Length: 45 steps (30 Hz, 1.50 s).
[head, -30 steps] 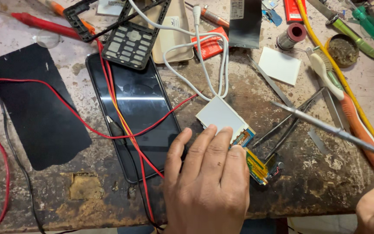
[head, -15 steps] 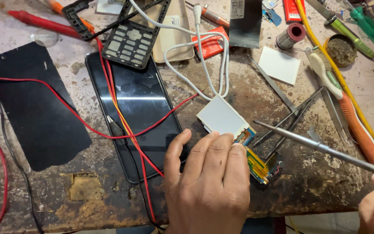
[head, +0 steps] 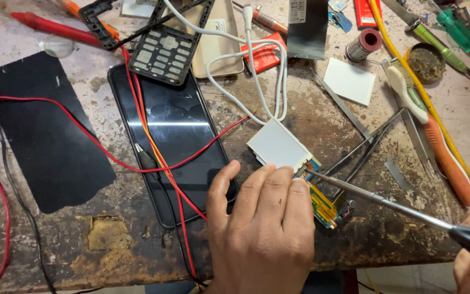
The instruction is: The person uses a soldering iron to apply solder to a small circuit board with a ribbon cable. They hold the board steady with one hand while applying heat and solder with the other, then briefly inspect the joint.
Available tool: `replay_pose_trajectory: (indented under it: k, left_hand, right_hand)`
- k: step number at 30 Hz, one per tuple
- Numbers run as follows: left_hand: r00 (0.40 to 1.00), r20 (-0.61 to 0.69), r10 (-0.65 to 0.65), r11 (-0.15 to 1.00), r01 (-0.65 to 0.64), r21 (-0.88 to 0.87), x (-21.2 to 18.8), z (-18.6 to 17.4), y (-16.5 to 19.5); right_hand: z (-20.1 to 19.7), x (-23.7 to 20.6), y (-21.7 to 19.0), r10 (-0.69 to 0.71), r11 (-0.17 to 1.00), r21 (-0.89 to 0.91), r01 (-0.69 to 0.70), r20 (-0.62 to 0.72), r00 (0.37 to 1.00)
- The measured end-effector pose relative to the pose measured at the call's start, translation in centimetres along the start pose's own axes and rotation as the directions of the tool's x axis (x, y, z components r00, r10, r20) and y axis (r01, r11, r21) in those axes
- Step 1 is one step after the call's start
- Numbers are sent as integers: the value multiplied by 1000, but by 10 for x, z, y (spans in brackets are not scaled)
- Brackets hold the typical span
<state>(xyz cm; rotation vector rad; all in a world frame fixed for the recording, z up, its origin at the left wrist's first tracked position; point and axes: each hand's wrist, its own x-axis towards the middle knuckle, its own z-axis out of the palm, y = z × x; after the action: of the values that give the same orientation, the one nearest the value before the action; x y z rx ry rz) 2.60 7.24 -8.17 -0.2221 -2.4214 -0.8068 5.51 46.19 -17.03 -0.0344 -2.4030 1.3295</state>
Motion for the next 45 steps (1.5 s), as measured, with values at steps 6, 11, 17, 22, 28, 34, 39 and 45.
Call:
replay_pose_trajectory:
  k: [6, 11, 17, 22, 28, 34, 39, 45]
  left_hand:
    - [1000, -2, 10, 1000, -10, 5, 0, 0, 0]
    - [1000, -2, 16, 1000, -16, 6, -1, 1, -1]
    - [1000, -7, 8, 1000, -8, -2, -1, 2, 0]
    - [1000, -6, 18, 1000, -18, 2, -1, 2, -2]
    - [1000, -6, 11, 1000, -11, -9, -1, 1, -1]
    - [1000, 2, 8, 1000, -8, -21, -1, 0, -1]
    - [1000, -23, 13, 1000, -13, -21, 0, 1, -1]
    - [1000, -27, 13, 1000, -13, -15, 0, 1, -1]
  right_hand:
    - [0, 2, -3, 4, 1000, -7, -4, 4, 1000]
    - [0, 1, -5, 7, 1000, -6, -7, 6, 1000]
    - [1, 1, -5, 12, 1000, -6, -12, 8, 1000]
    - [1, 1, -5, 15, 1000, -8, -15, 7, 1000]
    - [1, 1, -6, 18, 1000, -6, -18, 4, 1000]
    - [-1, 2, -6, 21, 1000, -10, -21, 2, 1000]
    - [-1, 3, -5, 25, 1000, -11, -25, 6, 1000]
    - [-1, 2, -5, 34, 999, -9, -34, 4, 999]
